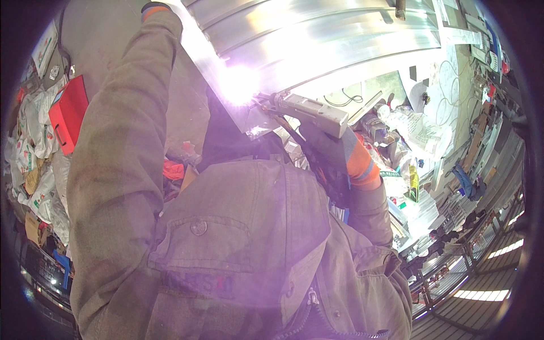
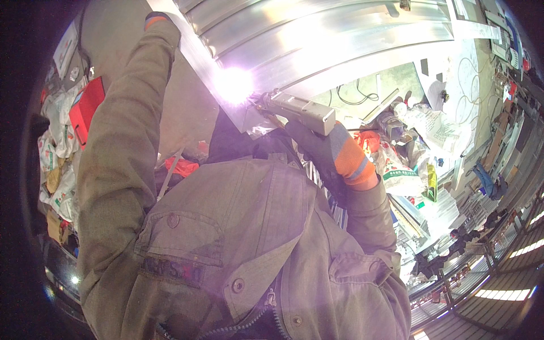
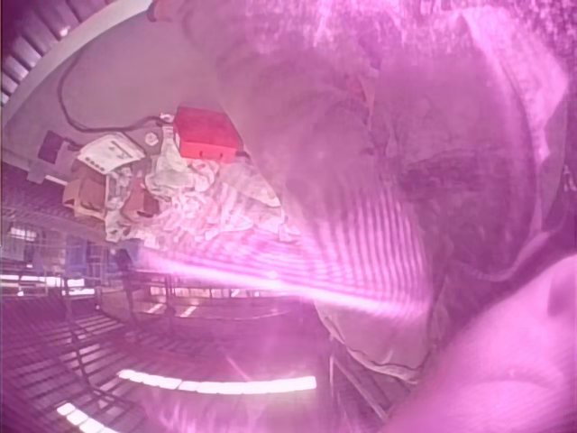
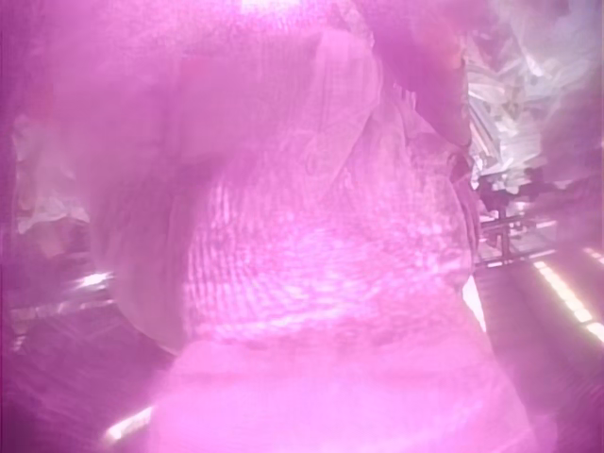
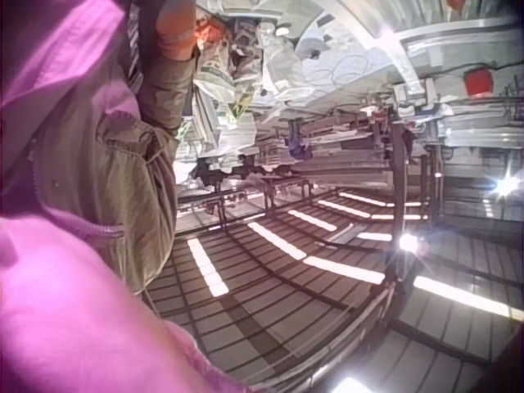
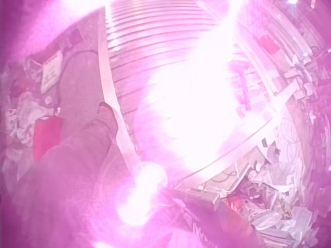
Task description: The person welds a metal frame using a handheld welding torch, moving along the seams of a large, curved metal sheet. The person repositions the frame and continues welding different sections, with bright flashes from the arc obscuring the view at times.
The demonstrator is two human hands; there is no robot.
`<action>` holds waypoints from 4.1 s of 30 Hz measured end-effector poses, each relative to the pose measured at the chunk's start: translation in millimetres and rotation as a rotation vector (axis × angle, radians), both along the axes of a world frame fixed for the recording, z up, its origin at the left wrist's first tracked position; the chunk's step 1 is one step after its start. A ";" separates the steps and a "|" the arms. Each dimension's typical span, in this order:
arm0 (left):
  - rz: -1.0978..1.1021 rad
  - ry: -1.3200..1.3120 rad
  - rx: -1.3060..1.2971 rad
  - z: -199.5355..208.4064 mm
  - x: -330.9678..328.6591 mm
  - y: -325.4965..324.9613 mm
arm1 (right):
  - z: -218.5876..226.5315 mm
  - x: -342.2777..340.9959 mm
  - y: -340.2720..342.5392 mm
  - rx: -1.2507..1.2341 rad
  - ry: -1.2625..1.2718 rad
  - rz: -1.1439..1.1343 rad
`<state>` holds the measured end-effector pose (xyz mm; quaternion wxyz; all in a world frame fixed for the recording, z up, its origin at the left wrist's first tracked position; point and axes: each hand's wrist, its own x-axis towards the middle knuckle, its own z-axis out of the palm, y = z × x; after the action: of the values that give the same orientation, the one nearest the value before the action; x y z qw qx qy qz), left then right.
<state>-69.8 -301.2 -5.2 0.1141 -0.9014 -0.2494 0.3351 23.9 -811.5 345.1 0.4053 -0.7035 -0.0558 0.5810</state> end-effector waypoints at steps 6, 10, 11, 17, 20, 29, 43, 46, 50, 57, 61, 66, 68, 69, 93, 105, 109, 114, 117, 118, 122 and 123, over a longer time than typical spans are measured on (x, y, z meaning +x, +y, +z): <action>-0.010 -0.001 0.003 0.3 -0.1 -0.9 | 3.1 -1.0 -6.3 -0.058 0.084 -0.040; -0.014 0.002 -0.001 -0.2 0.0 -3.0 | 1.3 0.7 -9.5 -0.020 -0.025 0.058; -0.014 0.006 -0.002 0.1 -0.1 -2.7 | 1.5 1.0 -11.0 -0.013 -0.017 0.058; -0.019 0.008 -0.002 -2.4 0.6 -2.6 | 3.8 -0.4 -16.5 -0.052 -0.020 0.063; -0.023 0.010 -0.001 -4.2 0.9 -1.3 | 5.3 0.7 -16.8 -0.060 -0.021 0.093; -0.036 0.019 -0.002 -7.0 1.3 0.6 | 14.4 -2.2 -17.9 -0.027 0.003 0.057; -0.075 0.047 0.014 -6.2 7.2 3.1 | 14.7 -5.3 -34.5 0.046 -0.224 0.253; -0.099 0.060 0.029 -6.9 8.4 8.6 | 20.5 -10.9 -43.1 -0.057 -0.003 0.080; -0.158 0.099 0.064 -7.6 11.1 14.2 | 21.1 -36.0 -63.9 0.058 -0.402 0.171; -0.262 0.211 0.061 22.5 14.1 -0.3 | 21.9 -115.5 -70.8 0.126 -0.887 0.067; -0.242 0.159 0.207 48.6 22.1 -33.1 | 21.8 -178.8 -50.3 -0.036 -0.791 -0.167; -0.347 0.525 0.075 71.2 19.8 -50.2 | -0.7 -255.0 -27.2 -0.197 -0.619 -0.527; -0.405 0.412 -0.027 73.6 21.2 -51.6 | -10.1 -272.3 -21.6 -0.157 -0.749 -0.561; -0.414 0.491 -0.017 73.6 23.8 -53.8 | -12.5 -280.1 -18.1 -0.161 -0.817 -0.553; -0.239 0.215 -0.061 100.6 46.7 -58.5 | 9.3 -359.6 12.3 -0.221 -0.645 -0.705; 0.024 0.173 -0.116 107.6 49.1 -51.3 | -12.0 -332.4 42.9 -0.220 -0.801 -0.623; 0.145 0.245 -0.239 108.3 63.0 -33.4 | -13.7 -327.4 41.2 -0.263 -0.704 -0.624; -0.020 0.185 -0.075 111.7 46.4 -50.1 | -11.6 -323.6 44.9 -0.270 -0.649 -0.675; -0.047 0.231 -0.088 123.5 41.9 -61.4 | -20.1 -317.1 47.1 -0.200 -0.801 -0.631; -0.048 0.243 -0.069 127.4 41.4 -64.1 | -21.6 -316.4 47.3 -0.161 -0.875 -0.608; -0.039 0.241 -0.063 138.8 42.8 -65.1 | -18.9 -318.9 44.9 -0.238 -0.620 -0.688; -0.035 0.235 -0.067 139.8 43.3 -65.0 | -19.1 -318.2 44.6 -0.228 -0.657 -0.671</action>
<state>-26.5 -366.2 134.6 0.1181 -0.8634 -0.2070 0.4446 -294.2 -766.9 326.0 0.4517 -0.8690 0.1133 0.1674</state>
